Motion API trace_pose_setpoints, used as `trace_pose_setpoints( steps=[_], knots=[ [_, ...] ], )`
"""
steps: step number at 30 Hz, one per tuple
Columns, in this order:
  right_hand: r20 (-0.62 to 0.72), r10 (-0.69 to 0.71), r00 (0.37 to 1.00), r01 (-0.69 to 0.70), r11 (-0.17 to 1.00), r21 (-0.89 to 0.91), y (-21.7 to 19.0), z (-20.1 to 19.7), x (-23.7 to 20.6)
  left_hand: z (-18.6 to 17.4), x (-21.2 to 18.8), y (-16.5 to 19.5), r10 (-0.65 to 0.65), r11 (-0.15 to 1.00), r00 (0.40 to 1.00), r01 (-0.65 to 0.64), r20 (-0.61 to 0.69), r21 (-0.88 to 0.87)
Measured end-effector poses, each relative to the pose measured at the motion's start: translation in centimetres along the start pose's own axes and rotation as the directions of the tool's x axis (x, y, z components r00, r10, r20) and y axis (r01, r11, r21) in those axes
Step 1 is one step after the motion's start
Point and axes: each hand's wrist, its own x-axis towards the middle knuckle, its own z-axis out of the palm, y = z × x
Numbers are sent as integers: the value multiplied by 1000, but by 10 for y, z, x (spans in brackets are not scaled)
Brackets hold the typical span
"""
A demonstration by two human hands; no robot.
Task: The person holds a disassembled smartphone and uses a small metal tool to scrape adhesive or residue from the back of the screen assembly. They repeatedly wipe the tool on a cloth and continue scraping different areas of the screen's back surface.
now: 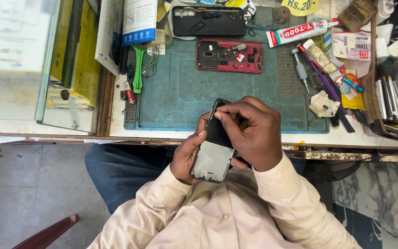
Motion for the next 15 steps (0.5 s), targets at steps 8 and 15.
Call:
trace_pose_setpoints(
  steps=[8,15],
  knots=[
    [-44,38,998,-38,999,12,6,5,2,-11,2,-5,3,1000,1000,-3,-19,-29],
    [-95,66,993,-67,998,2,14,4,4,-9,5,-13,-4,1000,999,3,-49,-14]
  ],
)
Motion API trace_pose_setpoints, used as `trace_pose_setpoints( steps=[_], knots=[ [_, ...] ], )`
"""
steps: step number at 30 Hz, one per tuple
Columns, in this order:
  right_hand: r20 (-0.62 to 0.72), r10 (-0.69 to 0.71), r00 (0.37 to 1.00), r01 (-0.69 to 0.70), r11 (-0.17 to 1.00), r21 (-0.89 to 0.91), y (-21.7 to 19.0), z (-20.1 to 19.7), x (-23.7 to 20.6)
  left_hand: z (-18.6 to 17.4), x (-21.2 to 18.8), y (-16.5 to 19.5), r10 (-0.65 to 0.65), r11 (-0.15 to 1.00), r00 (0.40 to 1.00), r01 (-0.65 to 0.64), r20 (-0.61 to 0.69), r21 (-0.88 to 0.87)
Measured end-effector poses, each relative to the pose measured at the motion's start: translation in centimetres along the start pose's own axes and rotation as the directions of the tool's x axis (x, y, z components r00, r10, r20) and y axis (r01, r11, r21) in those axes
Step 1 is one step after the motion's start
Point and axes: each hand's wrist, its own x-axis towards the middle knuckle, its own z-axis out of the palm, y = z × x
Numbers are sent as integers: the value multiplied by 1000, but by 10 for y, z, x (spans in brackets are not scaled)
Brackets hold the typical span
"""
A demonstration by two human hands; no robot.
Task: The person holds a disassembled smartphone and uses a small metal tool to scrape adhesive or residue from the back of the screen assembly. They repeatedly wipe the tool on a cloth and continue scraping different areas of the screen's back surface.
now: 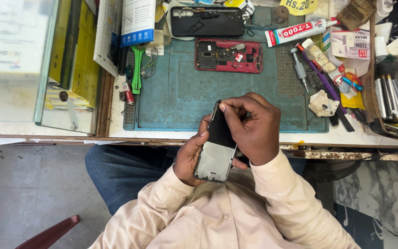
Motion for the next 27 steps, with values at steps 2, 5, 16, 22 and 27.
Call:
trace_pose_setpoints(
  steps=[2,5,16,22,27],
  knots=[
    [-3,3,1000,-2,999,33,1,-2,0,2,2,-1,1,1000,1000,-1,16,-18],
    [21,43,999,-45,995,89,-1,-5,0,6,4,0,39,998,996,-36,-82,43],
    [-40,-17,999,19,998,57,-1,0,1,21,1,2,107,991,993,-101,-59,92],
    [-57,16,998,-12,996,84,-1,1,1,27,1,1,112,990,992,-106,-65,92],
    [-56,14,998,-8,995,104,-3,1,0,30,-1,1,124,987,989,-115,-78,110]
  ],
)
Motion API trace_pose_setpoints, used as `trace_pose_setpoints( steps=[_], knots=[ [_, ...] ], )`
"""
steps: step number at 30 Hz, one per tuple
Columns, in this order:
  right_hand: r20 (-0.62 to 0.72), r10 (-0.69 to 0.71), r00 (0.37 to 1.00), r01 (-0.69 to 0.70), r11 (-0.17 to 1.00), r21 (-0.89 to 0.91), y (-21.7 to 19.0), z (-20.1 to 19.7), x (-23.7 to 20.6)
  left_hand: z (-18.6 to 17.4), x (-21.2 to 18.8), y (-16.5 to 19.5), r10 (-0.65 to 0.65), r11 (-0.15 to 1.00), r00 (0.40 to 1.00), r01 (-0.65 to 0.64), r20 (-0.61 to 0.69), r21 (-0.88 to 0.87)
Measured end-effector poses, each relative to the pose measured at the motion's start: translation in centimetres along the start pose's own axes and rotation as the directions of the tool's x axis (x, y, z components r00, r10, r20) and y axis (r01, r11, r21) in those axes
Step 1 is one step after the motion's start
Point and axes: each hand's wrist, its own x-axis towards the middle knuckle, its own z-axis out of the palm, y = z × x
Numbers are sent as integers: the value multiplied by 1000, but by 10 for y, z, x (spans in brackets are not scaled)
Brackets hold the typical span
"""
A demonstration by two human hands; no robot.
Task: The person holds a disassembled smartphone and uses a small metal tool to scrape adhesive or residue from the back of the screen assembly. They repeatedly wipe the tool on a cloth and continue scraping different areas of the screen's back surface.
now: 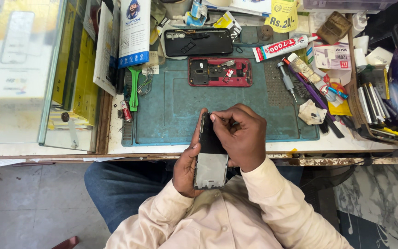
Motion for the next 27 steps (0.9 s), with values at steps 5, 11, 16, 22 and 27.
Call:
trace_pose_setpoints(
  steps=[5,11,16,22,27],
  knots=[
    [6,-22,1000,21,999,26,-1,0,-1,2,4,-4,29,999,999,-30,23,33],
    [-1,-18,1000,18,999,31,-5,4,-5,4,7,-10,33,997,999,-32,-17,76],
    [109,-72,991,72,997,0,-5,-2,-3,4,7,-10,57,996,998,-56,-14,66],
    [94,-53,994,49,998,47,0,-7,-5,6,4,-7,49,999,999,-49,22,3],
    [46,18,999,-22,997,80,5,-7,-5,6,1,-8,17,1000,1000,-17,3,8]
  ],
)
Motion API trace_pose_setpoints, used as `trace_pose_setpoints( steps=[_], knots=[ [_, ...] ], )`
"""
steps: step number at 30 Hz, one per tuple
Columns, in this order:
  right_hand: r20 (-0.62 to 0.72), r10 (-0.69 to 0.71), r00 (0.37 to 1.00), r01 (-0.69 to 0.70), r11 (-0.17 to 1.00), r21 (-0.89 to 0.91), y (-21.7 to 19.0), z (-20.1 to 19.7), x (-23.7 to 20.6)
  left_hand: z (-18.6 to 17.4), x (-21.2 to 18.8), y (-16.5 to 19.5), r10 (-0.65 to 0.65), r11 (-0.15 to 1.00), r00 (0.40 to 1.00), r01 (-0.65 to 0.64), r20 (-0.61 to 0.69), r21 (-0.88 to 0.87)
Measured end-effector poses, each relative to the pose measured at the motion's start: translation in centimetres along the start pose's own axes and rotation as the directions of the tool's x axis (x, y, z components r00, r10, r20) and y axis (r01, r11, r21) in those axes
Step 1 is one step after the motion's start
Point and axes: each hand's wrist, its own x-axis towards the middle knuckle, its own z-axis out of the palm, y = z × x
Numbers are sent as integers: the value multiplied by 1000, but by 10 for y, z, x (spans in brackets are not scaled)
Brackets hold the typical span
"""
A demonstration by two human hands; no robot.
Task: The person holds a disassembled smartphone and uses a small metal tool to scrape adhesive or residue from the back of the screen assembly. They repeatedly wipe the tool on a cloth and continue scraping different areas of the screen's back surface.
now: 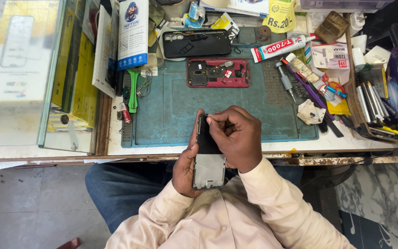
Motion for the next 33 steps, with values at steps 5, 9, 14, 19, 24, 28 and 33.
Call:
trace_pose_setpoints(
  steps=[5,9,14,19,24,28,33],
  knots=[
    [3,15,1000,-15,1000,-15,1,0,3,-6,0,-2,9,1000,1000,-9,-1,10],
    [-1,-10,1000,10,1000,-22,-1,1,4,-13,-1,-3,-9,1000,996,11,90,-28],
    [12,-92,996,92,992,-89,-5,1,5,-16,-5,-2,-101,994,994,102,38,-28],
    [63,-16,998,16,1000,-3,-9,-8,4,-17,-6,2,-99,987,992,108,77,-115],
    [108,-4,994,0,1000,30,-9,-11,2,-17,-3,2,-95,993,993,100,77,-64],
    [100,94,991,-98,994,39,-9,-12,-1,-15,1,0,-39,999,998,40,42,-36],
    [102,133,986,-151,970,189,-7,-11,-1,-13,3,2,-12,1000,997,13,75,-15]
  ],
)
